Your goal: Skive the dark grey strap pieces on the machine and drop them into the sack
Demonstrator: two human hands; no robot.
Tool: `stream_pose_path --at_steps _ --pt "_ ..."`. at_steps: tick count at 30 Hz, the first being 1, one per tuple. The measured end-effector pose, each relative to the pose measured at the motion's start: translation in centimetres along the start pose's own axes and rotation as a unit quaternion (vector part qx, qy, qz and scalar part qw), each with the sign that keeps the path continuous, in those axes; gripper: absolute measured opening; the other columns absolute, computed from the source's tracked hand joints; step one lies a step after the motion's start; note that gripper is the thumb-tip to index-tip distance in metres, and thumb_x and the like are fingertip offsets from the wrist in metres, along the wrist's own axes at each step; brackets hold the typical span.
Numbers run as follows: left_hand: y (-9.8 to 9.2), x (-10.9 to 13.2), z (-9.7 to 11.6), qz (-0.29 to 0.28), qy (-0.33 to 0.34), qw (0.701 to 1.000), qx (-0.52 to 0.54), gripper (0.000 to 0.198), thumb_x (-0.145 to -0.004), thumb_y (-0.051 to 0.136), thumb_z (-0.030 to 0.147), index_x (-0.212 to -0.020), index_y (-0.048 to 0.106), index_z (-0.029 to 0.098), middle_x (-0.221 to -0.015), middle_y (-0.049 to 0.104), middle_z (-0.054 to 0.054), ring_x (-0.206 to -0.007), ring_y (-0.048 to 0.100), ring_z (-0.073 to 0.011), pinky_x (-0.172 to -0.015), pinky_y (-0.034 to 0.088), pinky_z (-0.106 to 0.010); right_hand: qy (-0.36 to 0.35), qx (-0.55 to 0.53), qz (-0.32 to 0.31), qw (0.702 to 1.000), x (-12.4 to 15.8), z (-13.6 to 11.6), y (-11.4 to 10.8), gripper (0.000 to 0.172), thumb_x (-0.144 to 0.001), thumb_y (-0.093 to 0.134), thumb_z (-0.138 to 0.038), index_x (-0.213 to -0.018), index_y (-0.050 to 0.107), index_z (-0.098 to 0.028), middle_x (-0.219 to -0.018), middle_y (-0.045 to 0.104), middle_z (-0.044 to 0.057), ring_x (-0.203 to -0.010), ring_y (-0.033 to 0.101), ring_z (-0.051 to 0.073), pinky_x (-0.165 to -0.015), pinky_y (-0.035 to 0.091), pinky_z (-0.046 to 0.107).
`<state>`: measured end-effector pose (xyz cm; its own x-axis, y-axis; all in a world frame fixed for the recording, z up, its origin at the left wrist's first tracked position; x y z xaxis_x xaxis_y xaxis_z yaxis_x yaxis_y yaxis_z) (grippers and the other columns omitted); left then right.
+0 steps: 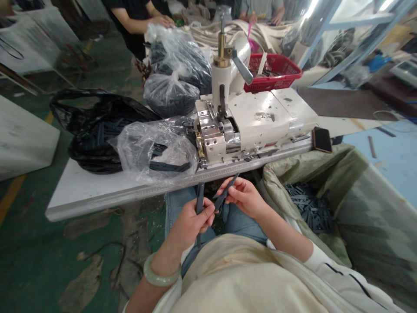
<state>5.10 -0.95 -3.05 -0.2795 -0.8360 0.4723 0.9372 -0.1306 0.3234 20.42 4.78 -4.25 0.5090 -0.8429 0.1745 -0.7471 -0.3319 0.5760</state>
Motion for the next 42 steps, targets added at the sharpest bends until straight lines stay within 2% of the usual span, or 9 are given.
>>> stream_pose_path --at_steps 3,10,17,22,26,28,32,38,42 --pt "0.1 -0.1 0.0 0.003 0.008 1.0 -0.009 0.028 -0.081 0.068 0.04 -0.074 0.055 0.016 -0.051 0.049 0.005 -0.037 0.025 -0.0019 -0.037 0.015 -0.017 -0.01 -0.009 -0.008 1.0 -0.1 0.1 0.1 0.026 -0.078 0.073 -0.039 -0.095 0.068 -0.02 -0.09 0.073 0.004 -0.067 0.063 0.009 -0.057 0.05 0.017" --pt "0.1 0.0 0.2 0.009 0.02 1.0 0.017 0.028 -0.085 0.063 0.041 -0.077 0.057 0.015 -0.051 0.049 0.005 -0.038 0.021 -0.0016 -0.036 0.013 -0.015 -0.043 -0.043 -0.016 0.998 -0.6 0.5 -0.6 0.025 -0.078 0.074 -0.037 -0.095 0.067 -0.02 -0.09 0.073 0.005 -0.067 0.062 0.009 -0.06 0.051 0.018" --pt "0.4 -0.4 -0.5 -0.017 -0.008 1.0 0.01 0.029 -0.083 0.064 0.043 -0.081 0.059 0.014 -0.051 0.047 0.005 -0.038 0.022 -0.0017 -0.036 0.013 -0.015 -0.046 -0.048 -0.025 0.997 -0.6 1.0 -0.8 0.025 -0.08 0.073 -0.036 -0.097 0.067 -0.019 -0.087 0.07 0.004 -0.071 0.061 0.01 -0.064 0.05 0.02" --pt "0.4 -0.9 -1.1 -0.028 -0.036 0.999 0.006 0.032 -0.082 0.064 0.045 -0.083 0.061 0.013 -0.05 0.047 0.005 -0.038 0.021 -0.0015 -0.036 0.013 -0.016 -0.039 -0.021 -0.02 0.999 -1.7 0.2 0.1 0.029 -0.081 0.07 -0.043 -0.077 0.061 -0.016 -0.068 0.059 -0.002 -0.059 0.057 0.008 -0.056 0.046 0.02" --pt "-0.3 -1.2 -0.8 0.007 -0.024 1.0 0.018 0.033 -0.081 0.066 0.045 -0.088 0.063 0.012 -0.053 0.047 0.005 -0.04 0.021 -0.0017 -0.037 0.011 -0.016 -0.044 0.051 0.048 0.997 -5.6 -2.6 0.0 0.034 -0.081 0.065 -0.049 -0.076 0.059 -0.016 -0.056 0.051 -0.006 -0.037 0.043 0.004 -0.036 0.027 0.017" --pt "-0.8 -1.1 -0.4 0.027 -0.016 0.999 0.023 0.034 -0.08 0.067 0.045 -0.09 0.064 0.012 -0.053 0.047 0.005 -0.04 0.021 -0.0016 -0.038 0.011 -0.016 -0.059 0.081 0.095 0.99 -8.0 -4.4 -0.3 0.036 -0.078 0.068 -0.049 -0.072 0.059 -0.015 -0.049 0.048 -0.007 -0.034 0.035 0.003 -0.033 0.019 0.016" --pt "-1.7 -0.7 -0.1 0.05 -0.011 0.998 0.032 0.038 -0.078 0.069 0.048 -0.089 0.065 0.012 -0.052 0.046 0.005 -0.04 0.02 -0.0012 -0.038 0.01 -0.017 -0.056 0.061 0.17 0.982 -11.5 -6.4 -1.0 0.033 -0.073 0.072 -0.041 -0.062 0.056 -0.014 -0.04 0.04 -0.009 -0.031 0.027 0.002 -0.032 0.014 0.017" --pt "-2.9 -0.6 -0.2 0.075 -0.008 0.996 0.05 0.037 -0.077 0.07 0.047 -0.087 0.065 0.012 -0.052 0.045 0.005 -0.041 0.021 -0.0011 -0.038 0.01 -0.016 -0.062 0.023 0.236 0.969 -12.5 -6.8 -1.2 0.026 -0.079 0.062 -0.024 -0.056 0.054 -0.014 -0.038 0.039 -0.008 -0.029 0.025 0.002 -0.03 0.013 0.017" --pt "-2.8 -0.8 -0.2 0.077 -0.011 0.995 0.062 0.036 -0.077 0.071 0.046 -0.088 0.066 0.012 -0.052 0.046 0.005 -0.041 0.021 -0.0012 -0.038 0.01 -0.016 -0.085 0.014 0.271 0.959 -13.1 -7.1 -1.0 0.027 -0.081 0.06 -0.024 -0.056 0.052 -0.015 -0.038 0.04 -0.008 -0.03 0.026 0.003 -0.031 0.015 0.018"
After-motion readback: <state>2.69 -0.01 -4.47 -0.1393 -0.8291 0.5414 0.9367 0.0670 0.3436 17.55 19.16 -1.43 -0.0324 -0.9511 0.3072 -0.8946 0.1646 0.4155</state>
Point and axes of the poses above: each hand's wrist, its own x-axis away from the middle knuckle, its own y-axis out of the palm, z = x × y, the point moved 4 cm from there along -x, towards the middle knuckle
